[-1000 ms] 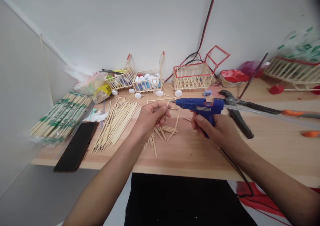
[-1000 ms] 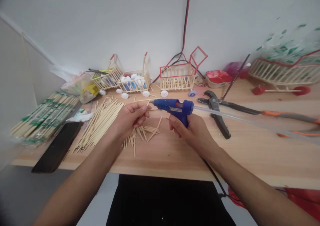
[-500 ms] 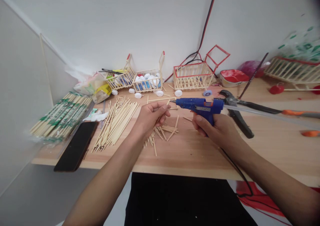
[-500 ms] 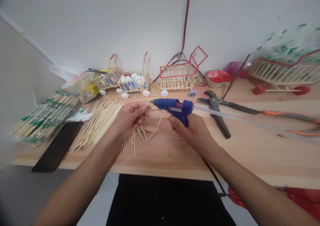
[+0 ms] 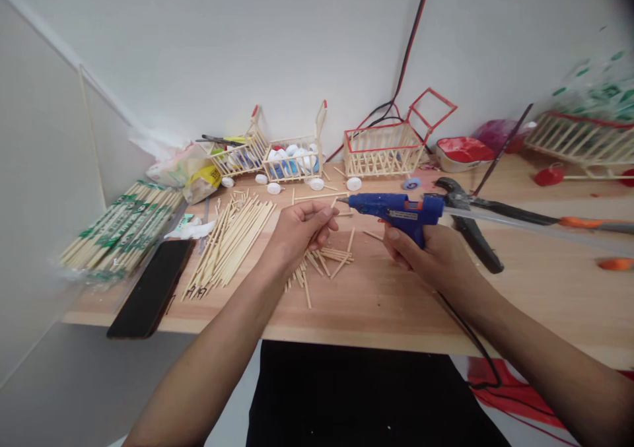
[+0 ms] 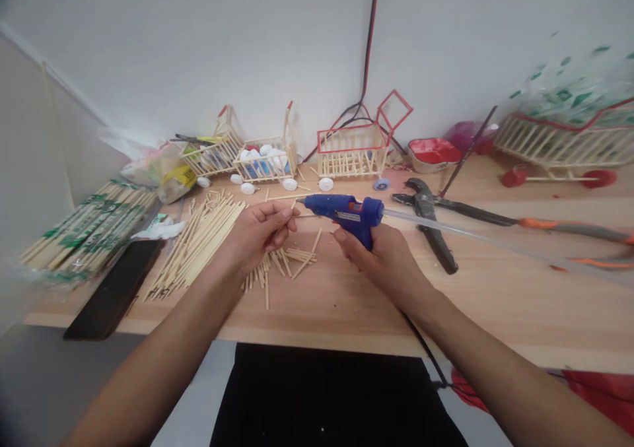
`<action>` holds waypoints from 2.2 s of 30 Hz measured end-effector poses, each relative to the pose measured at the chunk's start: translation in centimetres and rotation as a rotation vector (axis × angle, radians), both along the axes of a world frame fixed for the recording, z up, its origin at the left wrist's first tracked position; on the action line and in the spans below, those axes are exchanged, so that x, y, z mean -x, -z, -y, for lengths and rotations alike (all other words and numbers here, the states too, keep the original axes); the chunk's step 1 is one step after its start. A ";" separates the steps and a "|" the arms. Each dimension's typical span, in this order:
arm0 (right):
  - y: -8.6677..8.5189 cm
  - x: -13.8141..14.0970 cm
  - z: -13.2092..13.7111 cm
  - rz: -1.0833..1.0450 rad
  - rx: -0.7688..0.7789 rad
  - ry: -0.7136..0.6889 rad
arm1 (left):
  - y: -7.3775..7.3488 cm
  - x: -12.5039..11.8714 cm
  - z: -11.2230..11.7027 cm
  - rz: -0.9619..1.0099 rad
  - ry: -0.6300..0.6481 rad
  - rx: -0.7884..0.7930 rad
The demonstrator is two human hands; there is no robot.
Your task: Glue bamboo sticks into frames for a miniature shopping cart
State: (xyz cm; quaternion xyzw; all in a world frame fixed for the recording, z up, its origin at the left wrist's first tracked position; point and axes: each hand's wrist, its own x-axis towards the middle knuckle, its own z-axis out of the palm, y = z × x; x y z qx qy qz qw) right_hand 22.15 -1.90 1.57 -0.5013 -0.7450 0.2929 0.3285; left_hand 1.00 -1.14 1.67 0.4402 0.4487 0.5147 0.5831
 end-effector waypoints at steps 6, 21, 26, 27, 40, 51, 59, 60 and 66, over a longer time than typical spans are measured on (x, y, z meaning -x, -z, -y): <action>0.1 0.0 -0.1 0.012 0.000 0.024 | 0.0 0.0 0.0 0.006 -0.001 0.001; 0.8 -0.4 -0.2 -0.084 0.050 -0.001 | 0.1 0.1 0.0 0.003 0.000 -0.003; 0.9 -0.8 0.0 -0.309 0.103 -0.095 | 0.1 0.2 0.0 -0.048 0.003 -0.018; 0.9 -0.8 0.1 -0.342 0.109 -0.115 | 0.2 0.2 0.0 -0.063 0.004 -0.019; -0.3 -1.2 -0.9 -0.830 0.145 0.002 | 1.4 -1.7 0.0 -1.045 -0.100 -0.405; -0.6 -1.6 -0.9 -0.829 0.127 -0.004 | 0.8 -3.0 -1.0 -1.313 0.026 -0.420; -1.1 -2.1 -0.9 -0.820 0.115 0.048 | 1.1 -5.2 -2.1 -1.287 0.239 -0.472; -1.1 -2.1 -0.9 -0.822 0.113 0.052 | 1.3 -5.4 -2.3 -1.317 0.262 -0.471; -1.1 -2.4 -1.1 -0.833 0.111 0.032 | 1.5 -5.3 -2.4 -1.243 0.201 -0.455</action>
